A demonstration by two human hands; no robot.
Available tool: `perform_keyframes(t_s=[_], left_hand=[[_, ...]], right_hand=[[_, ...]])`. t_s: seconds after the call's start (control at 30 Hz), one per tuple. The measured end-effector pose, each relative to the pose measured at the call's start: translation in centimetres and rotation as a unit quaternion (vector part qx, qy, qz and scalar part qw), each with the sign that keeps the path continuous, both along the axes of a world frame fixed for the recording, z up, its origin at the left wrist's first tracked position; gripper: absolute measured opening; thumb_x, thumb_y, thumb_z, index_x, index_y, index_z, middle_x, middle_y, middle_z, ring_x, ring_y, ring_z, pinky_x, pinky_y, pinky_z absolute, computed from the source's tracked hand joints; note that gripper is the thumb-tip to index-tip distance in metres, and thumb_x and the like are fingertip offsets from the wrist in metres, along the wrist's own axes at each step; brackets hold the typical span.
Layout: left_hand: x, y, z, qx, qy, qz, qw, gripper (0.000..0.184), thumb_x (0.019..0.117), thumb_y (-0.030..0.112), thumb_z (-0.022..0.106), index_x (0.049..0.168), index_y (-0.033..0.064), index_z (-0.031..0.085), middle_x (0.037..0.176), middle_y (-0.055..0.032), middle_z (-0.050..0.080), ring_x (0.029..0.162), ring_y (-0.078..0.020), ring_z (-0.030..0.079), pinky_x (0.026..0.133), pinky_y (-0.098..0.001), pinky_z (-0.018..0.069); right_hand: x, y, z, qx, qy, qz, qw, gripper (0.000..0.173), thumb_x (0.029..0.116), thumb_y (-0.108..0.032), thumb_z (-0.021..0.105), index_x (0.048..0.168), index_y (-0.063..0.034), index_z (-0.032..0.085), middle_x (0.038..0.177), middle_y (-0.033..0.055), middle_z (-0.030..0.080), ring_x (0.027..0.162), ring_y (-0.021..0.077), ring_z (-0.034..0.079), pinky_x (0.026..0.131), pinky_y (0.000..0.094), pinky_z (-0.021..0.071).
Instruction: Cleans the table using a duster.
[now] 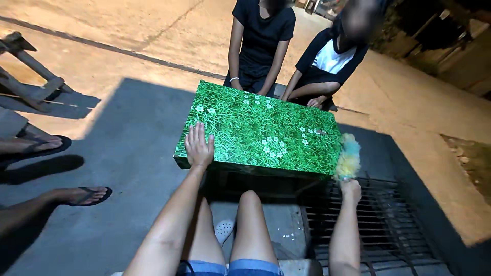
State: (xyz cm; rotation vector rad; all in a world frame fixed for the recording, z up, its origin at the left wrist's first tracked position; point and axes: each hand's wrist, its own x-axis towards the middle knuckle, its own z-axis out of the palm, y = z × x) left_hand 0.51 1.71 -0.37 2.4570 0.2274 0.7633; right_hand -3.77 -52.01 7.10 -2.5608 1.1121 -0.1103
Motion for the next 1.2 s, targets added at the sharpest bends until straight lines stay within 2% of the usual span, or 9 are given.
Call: perform_keyframes(t_s=[0.3,0.43,0.6,0.73,0.87,0.97,1.07,1.2], left_hand=[[0.4,0.1,-0.3,0.002,0.002,-0.003,1.0,0.07,0.1076,0.052,0.019,0.161,0.0087,0.031,0.169,-0.0109,0.029,0.157,-0.0368,0.021,0.124,-0.0592,0.016],[0.2,0.1,0.0,0.007,0.003,0.004,1.0,0.07,0.1077,0.051,0.02,0.161,0.0079,0.031,0.169,-0.0107,0.029,0.157,-0.0363,0.022,0.124,-0.0585,0.0173],[0.0,-0.1,0.2,0.004,0.018,0.005,1.0,0.069,0.1081,0.051,0.022,0.161,0.0076,0.03,0.17,-0.0092,0.027,0.158,-0.0345,0.019,0.126,-0.0573,0.0154],[0.3,0.1,-0.2,0.018,0.016,0.01,1.0,0.07,0.1078,0.052,0.021,0.161,0.0083,0.032,0.169,-0.0102,0.029,0.158,-0.0356,0.021,0.125,-0.0579,0.0161],[0.2,0.1,-0.3,0.018,0.021,0.012,1.0,0.07,0.1077,0.053,0.021,0.162,0.0099,0.029,0.17,-0.0088,0.026,0.159,-0.0346,0.018,0.126,-0.0569,0.0145],[0.4,0.1,-0.2,0.02,0.002,0.019,1.0,0.07,0.1077,0.052,0.022,0.161,0.0084,0.031,0.169,-0.0108,0.029,0.158,-0.0358,0.02,0.125,-0.0575,0.0152],[0.1,-0.2,0.1,0.014,0.003,0.026,1.0,0.069,0.1079,0.049,0.025,0.163,0.0078,0.027,0.17,-0.0092,0.027,0.159,-0.0339,0.017,0.126,-0.0564,0.0135],[0.4,-0.1,-0.4,0.017,-0.03,0.044,0.998,0.073,0.1071,0.054,0.023,0.163,0.0074,0.026,0.17,-0.0092,0.026,0.159,-0.0323,0.019,0.126,-0.0558,0.0153]], right_hand=[[6.4,2.1,2.2,-0.053,0.045,0.043,0.997,0.046,0.1042,-0.028,0.055,0.139,0.002,0.057,0.141,0.0259,0.059,0.133,0.0391,0.057,0.108,0.0578,0.046],[9.8,3.6,1.2,-0.089,0.066,0.064,0.992,0.044,0.1051,-0.027,0.049,0.137,0.0015,0.058,0.14,0.0233,0.061,0.13,0.0356,0.06,0.105,0.0546,0.0498],[12.8,5.8,0.7,-0.116,0.069,0.1,0.986,0.045,0.1051,-0.022,0.049,0.143,0.0026,0.053,0.148,0.0233,0.054,0.134,0.0362,0.057,0.106,0.054,0.049],[14.1,10.7,0.8,-0.112,0.071,0.138,0.982,0.044,0.1028,-0.019,0.054,0.14,0.0045,0.054,0.141,0.0258,0.058,0.129,0.0389,0.06,0.103,0.055,0.0508],[14.7,15.6,-0.5,-0.107,0.017,0.217,0.97,0.04,0.1052,-0.025,0.051,0.132,0.0027,0.061,0.13,0.0286,0.064,0.117,0.0459,0.065,0.093,0.0645,0.0535],[14.1,21.6,0.7,-0.1,0.039,0.277,0.955,0.04,0.1074,-0.025,0.047,0.134,-0.0001,0.061,0.133,0.0268,0.064,0.12,0.0447,0.065,0.095,0.0632,0.0529],[13.8,26.9,0.8,-0.102,0.036,0.331,0.937,0.04,0.109,-0.029,0.044,0.134,-0.0037,0.062,0.13,0.0241,0.066,0.118,0.043,0.066,0.094,0.0624,0.0536],[13.6,33.8,0.5,-0.093,0.018,0.418,0.903,0.041,0.1092,-0.032,0.044,0.138,-0.0069,0.06,0.128,0.0237,0.068,0.116,0.0441,0.067,0.093,0.0639,0.0537]])
